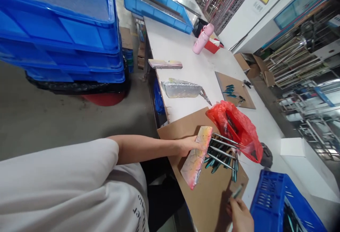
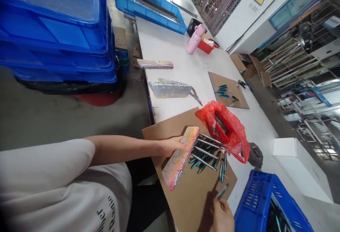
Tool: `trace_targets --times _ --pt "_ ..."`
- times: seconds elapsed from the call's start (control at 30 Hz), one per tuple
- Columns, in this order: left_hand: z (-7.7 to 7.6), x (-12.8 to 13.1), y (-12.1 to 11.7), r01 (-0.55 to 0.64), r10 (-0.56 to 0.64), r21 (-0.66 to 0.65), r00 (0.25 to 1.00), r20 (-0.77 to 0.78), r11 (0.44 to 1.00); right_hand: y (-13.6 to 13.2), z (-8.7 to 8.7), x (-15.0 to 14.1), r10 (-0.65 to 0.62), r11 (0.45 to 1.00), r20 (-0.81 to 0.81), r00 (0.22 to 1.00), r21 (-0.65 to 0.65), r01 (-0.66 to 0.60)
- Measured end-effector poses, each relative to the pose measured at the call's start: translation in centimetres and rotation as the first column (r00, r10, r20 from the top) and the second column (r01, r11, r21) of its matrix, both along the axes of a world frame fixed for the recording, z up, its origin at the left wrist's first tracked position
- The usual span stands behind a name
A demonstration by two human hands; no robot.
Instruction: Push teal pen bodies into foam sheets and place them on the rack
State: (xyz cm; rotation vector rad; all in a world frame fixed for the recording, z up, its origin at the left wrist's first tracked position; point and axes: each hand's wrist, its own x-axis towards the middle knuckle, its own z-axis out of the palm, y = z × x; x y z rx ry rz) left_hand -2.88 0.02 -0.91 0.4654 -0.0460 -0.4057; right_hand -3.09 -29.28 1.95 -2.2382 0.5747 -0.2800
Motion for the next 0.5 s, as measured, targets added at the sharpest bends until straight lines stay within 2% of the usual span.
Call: trace_targets --times 0.03,0.1,0.23,0.37,0.5 --pt "0.1 0.0 0.0 0.007 -0.007 0.007 1.000 -0.004 1.000 0.4 -0.2 -1.3 0.007 0.992 0.015 1.000 0.122 -0.009" --pt "0.2 0.0 0.0 0.018 -0.018 0.016 1.000 0.000 1.000 2.1 -0.9 -3.7 0.004 0.940 0.064 0.998 0.340 -0.026" --pt "0.7 -0.2 0.1 0.030 -0.031 0.025 0.998 0.050 0.999 8.2 -2.3 -6.4 -0.023 0.794 0.135 0.991 0.605 -0.063" --pt "0.8 -0.3 0.0 0.044 -0.047 0.028 0.992 0.116 0.999 13.5 -2.5 -6.4 -0.016 0.681 0.161 0.987 0.724 -0.107" --pt "0.3 -0.2 -0.2 0.066 -0.068 0.018 0.989 0.130 0.998 14.6 -2.4 -5.8 0.028 0.648 0.159 0.987 0.749 -0.139"
